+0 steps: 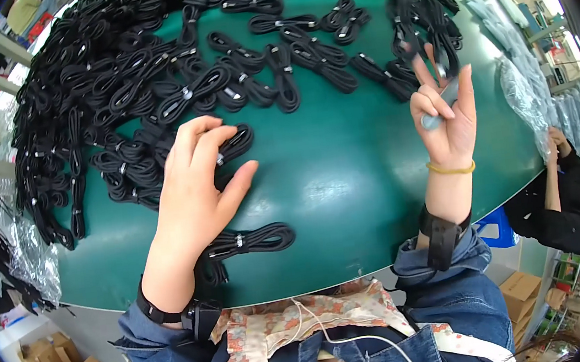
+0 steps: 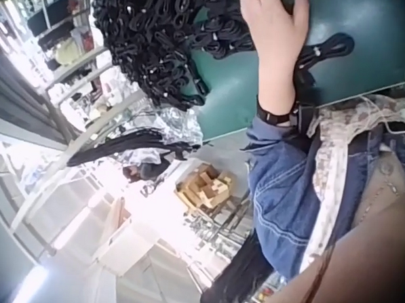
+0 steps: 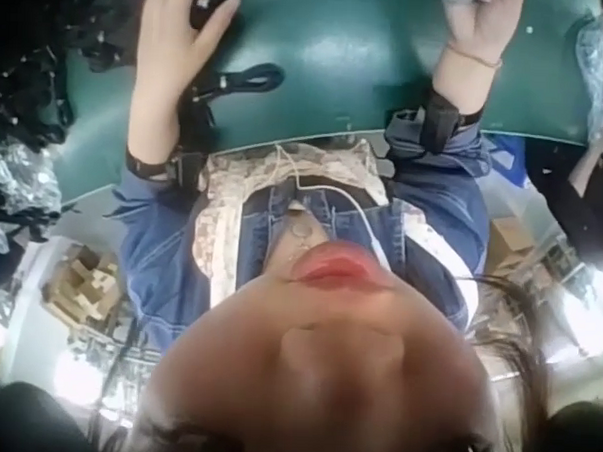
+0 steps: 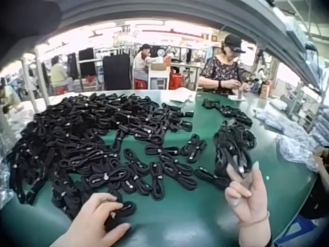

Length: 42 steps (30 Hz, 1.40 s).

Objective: The person picks up a bundled cable from the table, turns it over to inspect it, and sets it back down, repeating this process for several other cables.

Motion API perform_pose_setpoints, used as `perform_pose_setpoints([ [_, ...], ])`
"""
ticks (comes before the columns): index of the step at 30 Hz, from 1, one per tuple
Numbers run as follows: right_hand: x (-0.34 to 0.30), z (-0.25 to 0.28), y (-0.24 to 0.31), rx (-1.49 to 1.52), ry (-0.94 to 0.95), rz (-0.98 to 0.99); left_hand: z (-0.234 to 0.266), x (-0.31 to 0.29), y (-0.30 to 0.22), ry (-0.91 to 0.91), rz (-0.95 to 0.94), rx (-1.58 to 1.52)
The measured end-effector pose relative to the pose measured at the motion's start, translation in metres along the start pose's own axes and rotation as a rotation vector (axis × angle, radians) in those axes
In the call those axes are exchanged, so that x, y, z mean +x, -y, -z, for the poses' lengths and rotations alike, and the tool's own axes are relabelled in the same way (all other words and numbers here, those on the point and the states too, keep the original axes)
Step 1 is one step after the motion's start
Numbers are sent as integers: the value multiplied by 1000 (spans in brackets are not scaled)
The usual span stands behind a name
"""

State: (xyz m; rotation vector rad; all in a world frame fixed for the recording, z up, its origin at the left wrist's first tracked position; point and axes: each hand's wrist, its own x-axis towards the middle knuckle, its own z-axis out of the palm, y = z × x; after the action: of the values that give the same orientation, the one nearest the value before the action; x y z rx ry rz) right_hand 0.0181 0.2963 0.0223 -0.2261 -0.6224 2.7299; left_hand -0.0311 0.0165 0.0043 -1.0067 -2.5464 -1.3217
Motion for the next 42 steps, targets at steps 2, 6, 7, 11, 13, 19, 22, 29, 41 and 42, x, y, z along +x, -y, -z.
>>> perform_pose_setpoints([
  [2, 9, 10, 2, -218, -103, 92, -4, -3, 6, 67, -14, 351],
  [6, 11, 16, -8, -646, -267, 177, -11, -3, 6, 146, -26, 606],
  [7, 5, 11, -17, -693, -201, 112, -11, -5, 7, 166, -18, 636],
  [11, -10, -2, -46, -891, -29, -55, -10, -8, 11, 192, 27, 657],
  [13, -19, -5, -55, -951, 27, -122, -7, -3, 8, 200, 15, 638],
  [19, -50, -20, -71, -1052, 294, -97, -1, -7, -14, -133, 262, -763],
  [22, -57, -16, -74, -1017, 426, -68, -4, -14, -20, -60, 229, -1034],
  [29, -58, -9, -74, -1026, 647, 216, -2, -16, -21, 58, 43, -1131],
  [41, -60, -8, -68, -1041, 748, 333, -6, -16, -11, 70, -64, -1064],
  [42, -59, -7, -68, -1045, 760, 341, -6, -15, -10, 73, -84, -1052],
])
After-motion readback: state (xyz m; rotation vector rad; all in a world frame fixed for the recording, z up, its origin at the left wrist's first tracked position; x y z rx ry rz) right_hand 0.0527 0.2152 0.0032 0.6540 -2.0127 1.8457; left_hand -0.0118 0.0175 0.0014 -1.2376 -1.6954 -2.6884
